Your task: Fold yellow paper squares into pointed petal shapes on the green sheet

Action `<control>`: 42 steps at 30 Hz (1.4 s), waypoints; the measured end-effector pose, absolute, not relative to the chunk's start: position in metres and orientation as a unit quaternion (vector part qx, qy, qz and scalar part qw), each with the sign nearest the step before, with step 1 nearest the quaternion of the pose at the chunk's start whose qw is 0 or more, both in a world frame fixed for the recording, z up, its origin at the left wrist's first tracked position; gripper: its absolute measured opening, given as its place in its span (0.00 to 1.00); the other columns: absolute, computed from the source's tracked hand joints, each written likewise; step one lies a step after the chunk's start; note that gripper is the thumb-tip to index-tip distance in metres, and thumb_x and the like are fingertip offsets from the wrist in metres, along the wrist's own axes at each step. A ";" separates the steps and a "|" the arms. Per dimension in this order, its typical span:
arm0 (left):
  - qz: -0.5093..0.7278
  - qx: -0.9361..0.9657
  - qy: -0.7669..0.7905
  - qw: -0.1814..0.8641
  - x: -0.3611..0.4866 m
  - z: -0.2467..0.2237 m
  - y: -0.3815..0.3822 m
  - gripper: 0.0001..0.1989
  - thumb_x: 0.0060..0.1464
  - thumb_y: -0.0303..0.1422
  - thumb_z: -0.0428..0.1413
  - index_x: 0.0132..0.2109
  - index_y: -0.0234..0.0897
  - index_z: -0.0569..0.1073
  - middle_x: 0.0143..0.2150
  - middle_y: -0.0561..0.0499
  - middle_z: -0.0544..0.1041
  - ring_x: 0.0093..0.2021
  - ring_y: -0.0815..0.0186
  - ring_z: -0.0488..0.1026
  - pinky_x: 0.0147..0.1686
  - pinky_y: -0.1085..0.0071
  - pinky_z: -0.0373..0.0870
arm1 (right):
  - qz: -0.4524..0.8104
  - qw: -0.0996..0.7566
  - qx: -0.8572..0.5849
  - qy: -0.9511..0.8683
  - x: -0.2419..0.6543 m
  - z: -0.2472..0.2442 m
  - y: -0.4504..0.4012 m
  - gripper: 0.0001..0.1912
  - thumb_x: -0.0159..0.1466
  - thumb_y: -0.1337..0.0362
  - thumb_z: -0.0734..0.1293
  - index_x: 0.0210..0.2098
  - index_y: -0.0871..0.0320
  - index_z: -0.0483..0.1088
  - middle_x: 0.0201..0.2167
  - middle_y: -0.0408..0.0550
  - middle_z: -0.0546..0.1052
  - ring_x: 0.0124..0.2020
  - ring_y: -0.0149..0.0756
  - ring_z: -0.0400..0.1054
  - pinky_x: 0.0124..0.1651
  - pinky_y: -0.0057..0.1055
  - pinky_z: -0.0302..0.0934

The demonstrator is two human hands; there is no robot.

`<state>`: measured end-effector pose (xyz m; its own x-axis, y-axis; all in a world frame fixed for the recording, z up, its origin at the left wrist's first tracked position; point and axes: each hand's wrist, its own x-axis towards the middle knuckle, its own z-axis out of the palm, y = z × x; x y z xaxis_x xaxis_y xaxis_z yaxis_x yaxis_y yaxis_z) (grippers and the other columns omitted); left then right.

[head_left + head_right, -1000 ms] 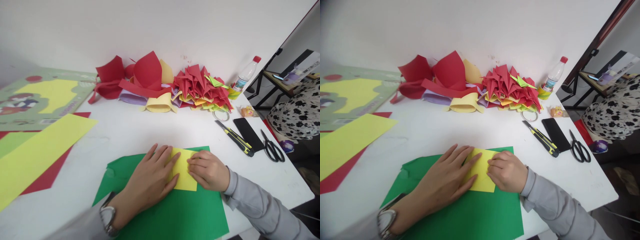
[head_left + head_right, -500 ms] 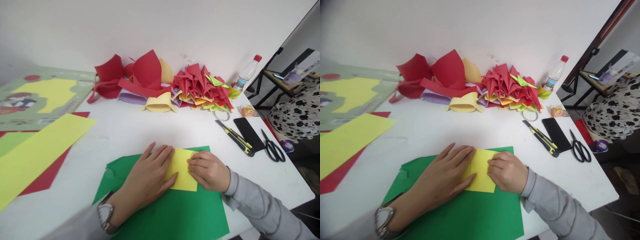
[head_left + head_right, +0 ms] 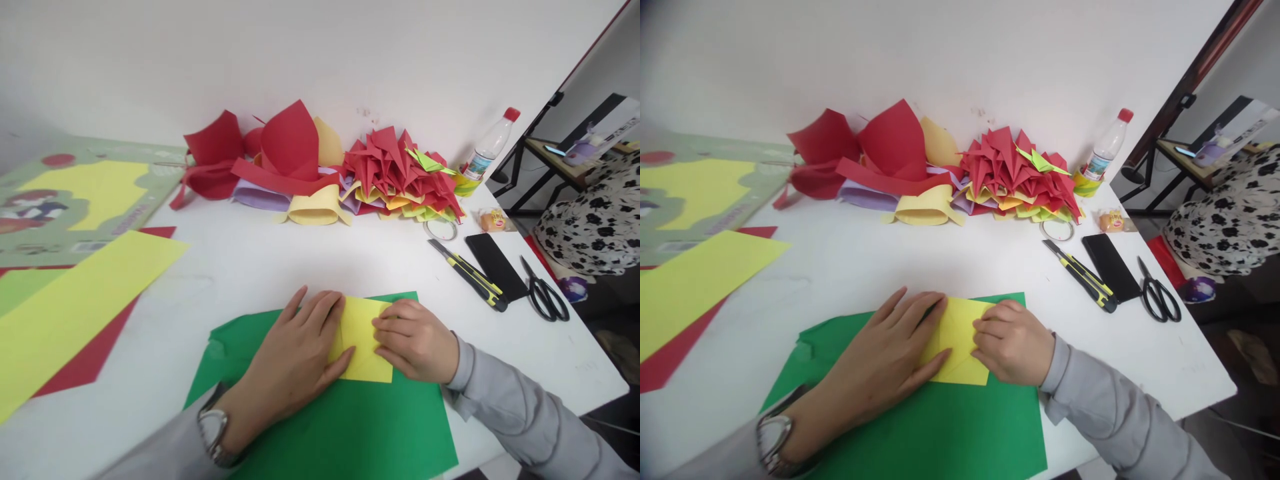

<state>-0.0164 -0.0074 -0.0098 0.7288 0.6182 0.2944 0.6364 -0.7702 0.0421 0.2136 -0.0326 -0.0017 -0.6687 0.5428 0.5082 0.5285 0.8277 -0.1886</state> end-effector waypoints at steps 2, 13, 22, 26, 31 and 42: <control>-0.152 -0.929 -0.336 0.029 -0.016 -0.010 -0.008 0.26 0.59 0.43 0.48 0.54 0.25 0.68 0.51 0.33 0.73 0.53 0.45 0.69 0.57 0.43 0.59 | 0.018 0.279 -0.295 -0.914 0.214 -0.003 -0.033 0.06 0.64 0.67 0.65 0.39 0.62 0.72 0.39 0.52 0.80 0.43 0.42 0.70 0.44 0.41 0.67; -0.143 -0.924 -0.354 0.029 -0.012 -0.010 -0.013 0.33 0.55 0.52 0.51 0.54 0.24 0.68 0.52 0.30 0.72 0.54 0.43 0.68 0.57 0.43 0.59 | 0.027 0.287 -0.295 -0.911 0.213 -0.004 -0.033 0.06 0.64 0.68 0.64 0.37 0.62 0.73 0.39 0.52 0.80 0.42 0.42 0.69 0.44 0.41 0.66; -0.168 -0.914 -0.368 0.021 -0.008 -0.009 -0.016 0.33 0.54 0.52 0.51 0.52 0.25 0.68 0.51 0.31 0.71 0.52 0.44 0.69 0.56 0.44 0.62 | 0.018 0.291 -0.349 -0.891 0.204 -0.007 -0.035 0.11 0.66 0.60 0.65 0.30 0.59 0.70 0.33 0.51 0.78 0.40 0.41 0.68 0.43 0.40 0.63; -0.177 -0.915 -0.362 0.020 -0.008 -0.012 -0.016 0.35 0.54 0.54 0.51 0.53 0.24 0.68 0.52 0.30 0.71 0.53 0.42 0.68 0.55 0.42 0.62 | 0.055 0.270 -0.391 -0.878 0.200 -0.009 -0.038 0.10 0.64 0.59 0.67 0.30 0.59 0.70 0.32 0.49 0.76 0.38 0.41 0.66 0.43 0.40 0.61; -0.198 -0.900 -0.387 0.037 -0.013 -0.015 -0.011 0.33 0.59 0.49 0.47 0.55 0.20 0.66 0.54 0.26 0.69 0.56 0.39 0.66 0.55 0.41 0.62 | 0.078 0.253 -0.409 -0.873 0.201 -0.012 -0.038 0.09 0.63 0.58 0.68 0.33 0.57 0.70 0.33 0.48 0.74 0.39 0.40 0.65 0.45 0.39 0.59; -0.247 -0.875 -0.415 -0.048 -0.018 -0.021 0.001 0.18 0.62 0.42 0.49 0.50 0.33 0.69 0.54 0.35 0.69 0.56 0.47 0.66 0.54 0.44 0.65 | 0.037 0.246 -0.380 -0.891 0.202 -0.014 -0.036 0.09 0.64 0.59 0.67 0.32 0.58 0.69 0.33 0.49 0.73 0.39 0.40 0.63 0.42 0.39 0.58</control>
<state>-0.0182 0.0010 -0.0212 0.5347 0.7489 0.3915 0.7016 -0.6516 0.2884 0.2024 -0.0359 -0.0144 -0.5897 0.6956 0.4104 0.6587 0.7083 -0.2540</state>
